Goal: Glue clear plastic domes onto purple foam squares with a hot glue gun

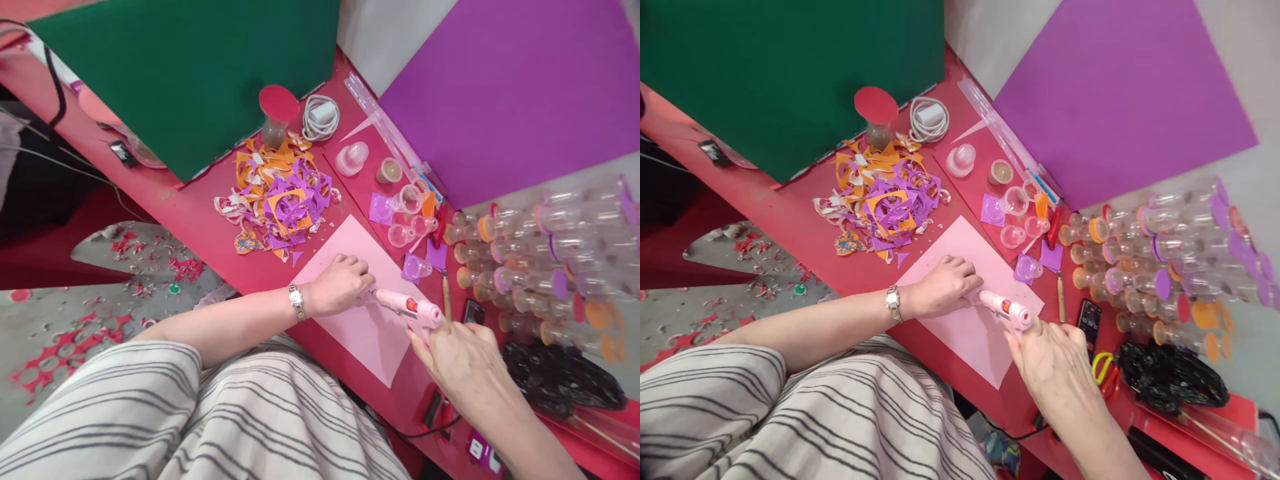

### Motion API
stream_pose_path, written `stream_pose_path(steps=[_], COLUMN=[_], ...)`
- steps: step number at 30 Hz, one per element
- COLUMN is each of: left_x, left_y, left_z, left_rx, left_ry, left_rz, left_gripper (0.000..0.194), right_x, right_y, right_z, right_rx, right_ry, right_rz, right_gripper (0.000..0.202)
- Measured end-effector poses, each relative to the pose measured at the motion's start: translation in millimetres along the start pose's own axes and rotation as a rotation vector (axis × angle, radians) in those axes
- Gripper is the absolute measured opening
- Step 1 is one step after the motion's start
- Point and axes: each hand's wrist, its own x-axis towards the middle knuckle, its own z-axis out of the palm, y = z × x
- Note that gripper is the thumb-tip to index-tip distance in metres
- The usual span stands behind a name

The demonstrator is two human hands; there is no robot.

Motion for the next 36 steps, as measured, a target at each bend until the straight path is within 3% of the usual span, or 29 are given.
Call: stream_pose_path(steps=[5, 9, 13, 16, 18, 21, 25, 30, 36], left_x=[-5.0, -5.5, -4.1, -1.3, 2.9, 14.1, 35.3, 59.4, 60.4], left_y=[-1.5, -7.5, -10.7, -10.9, -9.9, -3.1, 17.6, 32.0, 29.7], left_z=[-3.4, -8.6, -16.8, -21.5, -25.9, -39.2, -64.3, -78.7, -80.0], left_rx=[-0.086, -0.369, -0.767, -0.964, -1.021, -1.001, -0.891, -0.767, -0.754], left_ry=[0.052, 0.169, 0.150, 0.147, 0.151, 0.165, 0.207, 0.249, 0.079], left_rz=[0.017, 0.121, 0.143, 0.089, 0.074, 0.043, -0.023, -0.074, -0.185], left_gripper=[0.031, 0.041, 0.044, 0.053, 0.059, 0.064, 0.060, 0.063, 0.072], right_x=[-10.6, -23.7, -32.1, -34.0, -32.1, -23.9, -9.1, -1.1, -3.0], right_y=[-3.9, -4.0, -5.1, -13.1, -22.1, -36.2, -42.6, -23.4, -1.1], right_z=[-0.1, 1.2, 11.7, 26.0, 34.7, 41.0, 43.2, 58.2, 65.1], right_rx=[0.080, 0.214, 0.455, 0.704, 0.925, 1.182, 1.253, 1.144, 0.593], right_ry=[0.101, 0.214, 0.324, 0.297, 0.291, 0.397, 0.585, 0.704, 0.836], right_rz=[0.062, 0.183, 0.320, 0.482, 0.607, 0.713, 0.704, 0.649, 0.262], right_gripper=[0.046, 0.047, 0.049, 0.053, 0.054, 0.055, 0.053, 0.049, 0.021])
